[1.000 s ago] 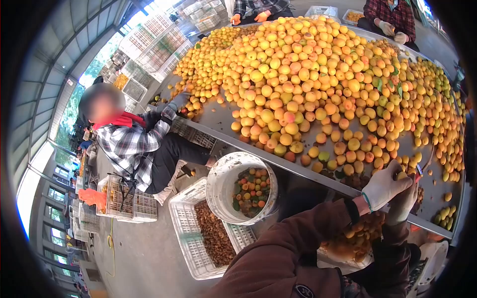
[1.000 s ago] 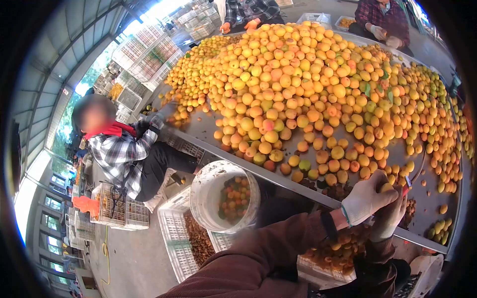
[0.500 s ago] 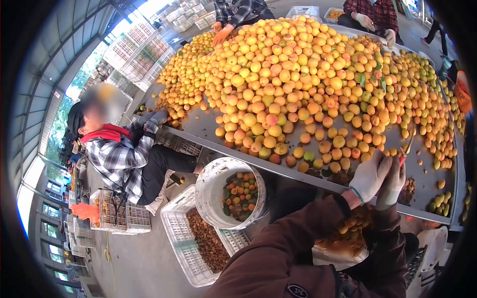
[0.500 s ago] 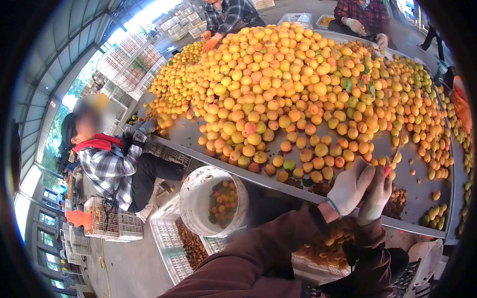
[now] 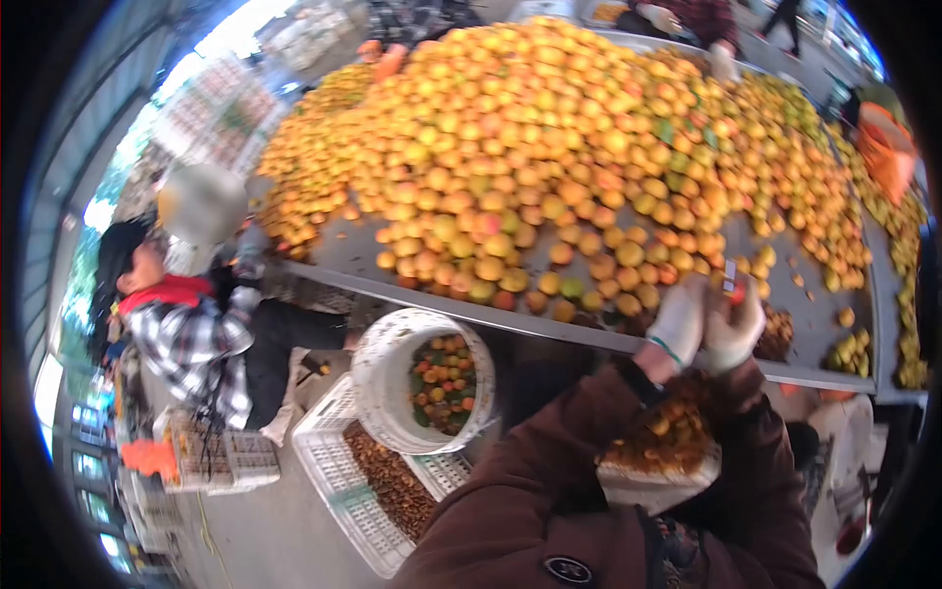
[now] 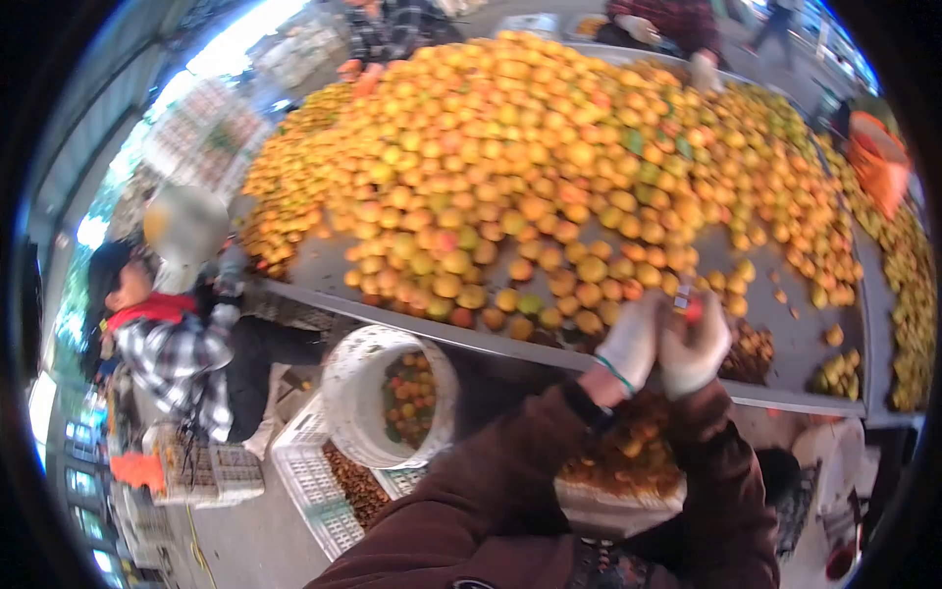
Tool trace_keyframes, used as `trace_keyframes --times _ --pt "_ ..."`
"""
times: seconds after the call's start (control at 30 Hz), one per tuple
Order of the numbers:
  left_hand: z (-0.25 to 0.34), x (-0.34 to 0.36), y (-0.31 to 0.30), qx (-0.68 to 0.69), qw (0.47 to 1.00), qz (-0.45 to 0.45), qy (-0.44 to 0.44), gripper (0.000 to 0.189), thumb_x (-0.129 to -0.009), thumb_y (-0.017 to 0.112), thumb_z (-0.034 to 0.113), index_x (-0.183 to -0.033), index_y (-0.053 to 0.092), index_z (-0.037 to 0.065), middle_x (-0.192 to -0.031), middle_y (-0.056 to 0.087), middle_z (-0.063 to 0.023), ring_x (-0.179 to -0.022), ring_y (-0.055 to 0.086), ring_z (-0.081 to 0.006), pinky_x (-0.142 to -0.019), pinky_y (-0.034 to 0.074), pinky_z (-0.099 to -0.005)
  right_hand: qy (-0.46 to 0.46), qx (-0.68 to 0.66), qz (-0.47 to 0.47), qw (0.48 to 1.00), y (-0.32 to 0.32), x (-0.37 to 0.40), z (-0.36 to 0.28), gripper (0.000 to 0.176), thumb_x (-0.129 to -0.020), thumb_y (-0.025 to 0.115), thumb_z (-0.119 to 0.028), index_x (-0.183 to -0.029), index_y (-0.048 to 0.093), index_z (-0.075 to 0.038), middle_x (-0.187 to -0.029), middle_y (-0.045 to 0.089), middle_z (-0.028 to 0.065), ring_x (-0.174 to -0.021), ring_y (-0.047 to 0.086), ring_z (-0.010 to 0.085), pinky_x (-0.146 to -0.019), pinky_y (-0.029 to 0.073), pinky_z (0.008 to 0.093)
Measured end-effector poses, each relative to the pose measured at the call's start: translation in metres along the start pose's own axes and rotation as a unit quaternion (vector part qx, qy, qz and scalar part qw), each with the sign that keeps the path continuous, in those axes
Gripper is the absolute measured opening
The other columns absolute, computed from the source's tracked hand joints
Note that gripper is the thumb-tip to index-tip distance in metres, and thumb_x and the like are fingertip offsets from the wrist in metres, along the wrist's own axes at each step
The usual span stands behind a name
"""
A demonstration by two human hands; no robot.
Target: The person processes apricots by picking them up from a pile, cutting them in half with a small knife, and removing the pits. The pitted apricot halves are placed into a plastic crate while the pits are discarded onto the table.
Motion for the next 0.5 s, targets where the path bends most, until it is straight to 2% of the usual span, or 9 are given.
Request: trace_keyframes --times 0.07,0.1,0.13,0.2,0.23,0.3,0.37,0.43,0.5 --pt "-0.007 0.002 -0.004 0.101 0.992 -0.014 -0.070 0.027 -0.102 0.044 0.027 -0.103 0.063 0.007 -0.100 0.065 -0.0013 -0.092 0.060 -0.0098 -0.081 0.051 -0.0280 0.002 0.093 -0.086 0.992 0.000 -0.002 -0.007 0.024 -0.071 0.069 -0.008 -0.090 0.055 -0.003 -0.072 0.055 0.0158 -0.065 0.060 0.0324 -0.059 0.048 0.0361" --pt "0.000 0.005 0.003 0.141 0.979 -0.017 -0.149 0.030 -0.102 0.043 0.029 -0.108 0.063 0.008 -0.104 0.066 -0.0032 -0.093 0.063 -0.0134 -0.082 0.052 -0.0304 -0.056 0.113 -0.093 0.988 0.000 -0.007 -0.023 0.024 -0.069 0.069 -0.009 -0.084 0.053 -0.004 -0.073 0.053 0.0176 -0.065 0.055 0.0396 -0.057 0.047 0.0407" --pt "-0.006 0.006 -0.002 0.156 0.979 0.002 -0.132 0.029 -0.102 0.043 0.031 -0.104 0.063 0.010 -0.100 0.066 -0.0034 -0.089 0.065 -0.0146 -0.081 0.053 -0.0302 -0.092 0.133 -0.120 0.980 -0.001 -0.009 -0.030 0.025 -0.066 0.070 -0.009 -0.081 0.050 -0.004 -0.072 0.050 0.0165 -0.064 0.054 0.0414 -0.055 0.045 0.0442" --pt "0.015 0.025 0.007 0.137 0.973 0.028 -0.182 0.030 -0.100 0.044 0.031 -0.110 0.062 0.009 -0.103 0.065 -0.0033 -0.093 0.063 -0.0148 -0.082 0.052 -0.0324 -0.123 0.157 -0.148 0.969 -0.002 -0.010 -0.035 0.024 -0.067 0.068 -0.012 -0.078 0.050 -0.003 -0.072 0.050 0.0159 -0.064 0.055 0.0393 -0.054 0.045 0.0464" --pt "0.030 0.039 0.014 0.096 0.968 0.031 -0.232 0.028 -0.100 0.044 0.035 -0.106 0.061 0.013 -0.092 0.065 -0.0014 -0.079 0.064 -0.0136 -0.065 0.053 -0.0297 -0.142 0.152 -0.160 0.965 -0.002 -0.011 -0.041 0.022 -0.068 0.068 -0.014 -0.078 0.051 -0.004 -0.073 0.051 0.0144 -0.063 0.056 0.0375 -0.055 0.046 0.0463" --pt "0.031 0.044 0.016 0.111 0.966 -0.051 -0.226 0.027 -0.098 0.045 0.040 -0.098 0.059 0.017 -0.079 0.062 0.0018 -0.060 0.059 -0.0116 -0.045 0.045 -0.0265 -0.181 0.162 -0.183 0.952 -0.004 -0.009 -0.039 0.022 -0.068 0.068 -0.016 -0.078 0.052 -0.006 -0.073 0.052 0.0130 -0.062 0.056 0.0362 -0.055 0.046 0.0455" --pt "0.023 0.046 0.023 0.121 0.958 0.026 -0.257 0.027 -0.097 0.045 0.044 -0.092 0.056 0.020 -0.073 0.057 0.0042 -0.048 0.052 -0.0098 -0.036 0.035 -0.0249 -0.200 0.164 -0.203 0.944 -0.007 -0.009 -0.042 0.021 -0.069 0.068 -0.018 -0.078 0.053 -0.007 -0.073 0.053 0.0124 -0.062 0.057 0.0353 -0.055 0.047 0.0445" --pt "0.016 0.051 0.019 0.093 0.964 -0.007 -0.248 0.027 -0.097 0.046 0.045 -0.092 0.056 0.020 -0.074 0.057 0.0042 -0.050 0.052 -0.0106 -0.038 0.037 -0.0253 -0.195 0.153 -0.213 0.945 -0.012 -0.009 -0.041 0.022 -0.069 0.069 -0.018 -0.078 0.052 -0.007 -0.072 0.052 0.0120 -0.063 0.056 0.0369 -0.054 0.046 0.0459" --pt "0.012 0.041 0.023 0.111 0.959 -0.036 -0.258 0.027 -0.097 0.047 0.043 -0.097 0.058 0.019 -0.075 0.059 0.0024 -0.052 0.055 -0.0103 -0.039 0.039 -0.0252 -0.181 0.142 -0.188 0.955 -0.020 -0.017 -0.044 0.018 -0.072 0.067 -0.013 -0.077 0.052 -0.005 -0.072 0.053 0.0117 -0.059 0.056 0.0313 -0.055 0.047 0.0406"
Point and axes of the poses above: each hand's wrist, its own x-axis away from the middle knuckle, its own y-axis out of the palm, z = x × y, the point moved 6 cm from there along -x, towards the middle knuckle
